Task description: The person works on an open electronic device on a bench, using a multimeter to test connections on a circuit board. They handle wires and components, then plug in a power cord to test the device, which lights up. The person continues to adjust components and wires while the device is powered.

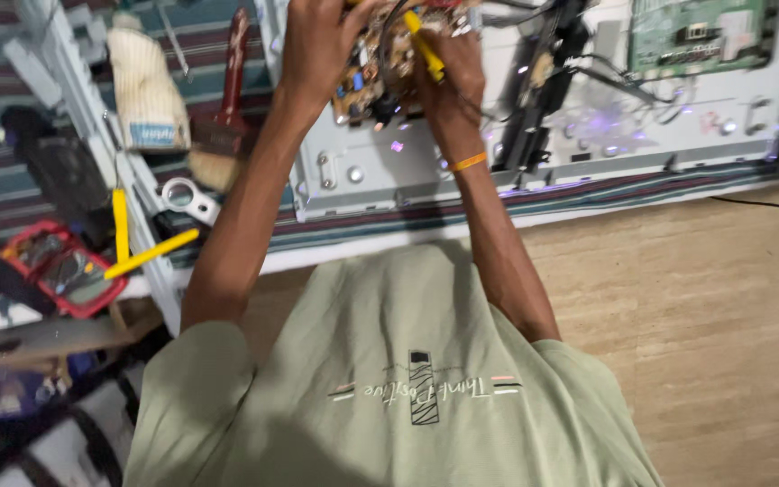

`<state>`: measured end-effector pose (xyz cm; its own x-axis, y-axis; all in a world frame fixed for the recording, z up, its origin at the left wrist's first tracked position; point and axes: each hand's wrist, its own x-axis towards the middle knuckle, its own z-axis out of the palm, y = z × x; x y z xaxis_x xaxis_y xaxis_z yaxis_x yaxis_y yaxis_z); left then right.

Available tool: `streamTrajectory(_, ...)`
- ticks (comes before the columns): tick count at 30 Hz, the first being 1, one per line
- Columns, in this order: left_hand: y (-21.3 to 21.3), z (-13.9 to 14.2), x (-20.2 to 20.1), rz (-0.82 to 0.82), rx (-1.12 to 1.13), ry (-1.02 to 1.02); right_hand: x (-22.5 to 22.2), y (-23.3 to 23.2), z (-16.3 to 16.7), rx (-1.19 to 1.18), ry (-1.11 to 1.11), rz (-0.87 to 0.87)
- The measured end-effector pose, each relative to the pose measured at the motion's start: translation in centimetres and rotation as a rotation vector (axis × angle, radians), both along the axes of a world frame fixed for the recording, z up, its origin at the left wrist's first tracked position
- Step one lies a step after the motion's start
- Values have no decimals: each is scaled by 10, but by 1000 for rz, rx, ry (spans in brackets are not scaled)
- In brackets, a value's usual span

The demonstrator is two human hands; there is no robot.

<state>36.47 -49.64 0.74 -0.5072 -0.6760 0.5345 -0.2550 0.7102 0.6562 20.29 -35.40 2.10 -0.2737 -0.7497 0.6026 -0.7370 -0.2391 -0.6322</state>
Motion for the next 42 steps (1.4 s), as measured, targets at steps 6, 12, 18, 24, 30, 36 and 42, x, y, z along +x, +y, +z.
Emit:
streamTrajectory(6, 6, 30, 0, 1, 92, -78, -4, -3, -19, 32, -40, -23)
streamTrajectory(12, 3, 24, 1, -2, 142, -55, -12, -1, -33, 13, -89, 7)
streamTrajectory(18, 7, 27, 11, 37, 119, -211, -5, 3, -23, 25, -38, -13)
streamTrajectory(24, 15, 35, 14, -15, 66, -174, -2, 5, -20, 54, 44, -50)
streamTrajectory(30, 15, 37, 15, -5, 23, -215, 0, 1, -27, 32, 67, -56)
streamTrajectory(36, 16, 36, 12, 23, -7, -218, 1, 4, -22, 74, 80, -61)
streamTrajectory(42, 16, 36, 15, 9, -25, -195, 2, 7, -13, 81, 79, -81)
